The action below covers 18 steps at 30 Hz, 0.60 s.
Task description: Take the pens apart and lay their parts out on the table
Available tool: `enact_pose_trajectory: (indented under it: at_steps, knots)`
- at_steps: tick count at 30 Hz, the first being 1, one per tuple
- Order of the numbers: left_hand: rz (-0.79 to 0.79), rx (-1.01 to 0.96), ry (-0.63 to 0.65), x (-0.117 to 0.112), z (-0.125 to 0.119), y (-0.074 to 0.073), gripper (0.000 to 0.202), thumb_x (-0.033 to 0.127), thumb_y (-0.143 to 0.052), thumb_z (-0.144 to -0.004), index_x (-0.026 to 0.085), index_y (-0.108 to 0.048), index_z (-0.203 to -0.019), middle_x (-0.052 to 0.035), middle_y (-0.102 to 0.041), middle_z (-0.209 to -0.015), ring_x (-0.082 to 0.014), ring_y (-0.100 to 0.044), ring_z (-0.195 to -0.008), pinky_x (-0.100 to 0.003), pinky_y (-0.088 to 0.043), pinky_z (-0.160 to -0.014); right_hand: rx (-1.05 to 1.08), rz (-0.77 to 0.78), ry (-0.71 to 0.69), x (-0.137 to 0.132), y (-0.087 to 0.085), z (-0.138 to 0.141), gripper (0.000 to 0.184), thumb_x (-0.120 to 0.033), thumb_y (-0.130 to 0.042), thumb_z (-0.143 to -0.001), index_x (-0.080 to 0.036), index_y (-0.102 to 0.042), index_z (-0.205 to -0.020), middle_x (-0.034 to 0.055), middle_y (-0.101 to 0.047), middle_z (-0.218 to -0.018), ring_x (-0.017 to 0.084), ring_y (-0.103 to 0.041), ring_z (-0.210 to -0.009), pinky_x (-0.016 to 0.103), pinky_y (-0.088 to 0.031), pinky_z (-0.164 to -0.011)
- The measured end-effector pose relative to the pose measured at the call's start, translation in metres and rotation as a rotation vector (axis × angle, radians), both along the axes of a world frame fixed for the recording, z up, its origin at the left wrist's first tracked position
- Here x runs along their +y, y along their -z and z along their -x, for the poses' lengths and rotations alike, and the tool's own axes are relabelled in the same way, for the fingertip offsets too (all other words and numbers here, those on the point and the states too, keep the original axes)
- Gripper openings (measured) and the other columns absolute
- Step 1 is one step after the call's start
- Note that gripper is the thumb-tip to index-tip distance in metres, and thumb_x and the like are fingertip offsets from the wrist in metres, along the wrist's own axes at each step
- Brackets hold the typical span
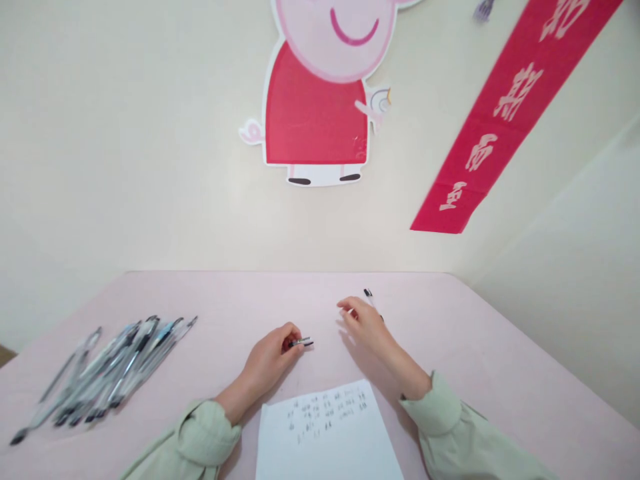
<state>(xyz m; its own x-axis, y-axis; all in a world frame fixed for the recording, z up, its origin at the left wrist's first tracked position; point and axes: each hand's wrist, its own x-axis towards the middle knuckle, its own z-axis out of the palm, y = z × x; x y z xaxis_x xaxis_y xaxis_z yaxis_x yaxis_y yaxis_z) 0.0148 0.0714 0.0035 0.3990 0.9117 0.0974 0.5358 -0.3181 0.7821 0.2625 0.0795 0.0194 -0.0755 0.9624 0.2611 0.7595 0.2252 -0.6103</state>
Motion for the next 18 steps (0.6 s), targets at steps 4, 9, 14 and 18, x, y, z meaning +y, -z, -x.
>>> enact_pose_trajectory:
  at_steps: [4, 9, 14, 18]
  knots:
    - [0.045, -0.095, 0.05, 0.001, 0.0, -0.001, 0.025, 0.043, -0.052, -0.083, 0.02, -0.061, -0.085, 0.0001, -0.063, -0.075, -0.0166, -0.055, -0.07, -0.026, -0.041, -0.066, -0.068, 0.02, -0.3, -0.032, 0.004, 0.059, 0.021, -0.015, -0.056, -0.084, -0.024, -0.061, -0.102, 0.0024, -0.062, -0.097, 0.017, -0.058, -0.088, 0.027, -0.042, -0.077]
    - [0.115, -0.259, 0.016, 0.004, 0.0, -0.002, 0.03, 0.043, -0.049, -0.084, 0.018, -0.063, -0.096, -0.0036, -0.069, -0.082, -0.0183, -0.061, -0.075, -0.028, -0.046, -0.071, -0.073, -0.003, -0.15, -0.022, 0.003, 0.049, 0.013, -0.017, -0.054, -0.085, -0.024, -0.06, -0.094, 0.0001, -0.063, -0.085, 0.017, -0.057, -0.079, 0.027, -0.04, -0.073]
    - [0.104, -0.246, -0.043, 0.005, -0.001, 0.001, 0.032, 0.044, -0.046, -0.086, 0.019, -0.062, -0.099, -0.0032, -0.069, -0.08, -0.0187, -0.062, -0.073, -0.03, -0.047, -0.071, -0.087, -0.123, 0.465, 0.014, 0.003, -0.04, 0.013, -0.024, -0.05, -0.086, -0.019, -0.06, -0.091, 0.0084, -0.062, -0.098, 0.021, -0.056, -0.093, 0.03, -0.041, -0.08]
    - [0.066, -0.15, -0.016, 0.004, -0.001, 0.001, 0.029, 0.042, -0.045, -0.086, 0.021, -0.064, -0.091, -0.0018, -0.07, -0.079, -0.0186, -0.063, -0.072, -0.029, -0.046, -0.069, -0.173, 0.0, 0.642, 0.024, 0.022, -0.087, 0.018, -0.031, -0.052, -0.085, -0.018, -0.064, -0.083, 0.0085, -0.063, -0.085, 0.022, -0.059, -0.079, 0.03, -0.04, -0.066]
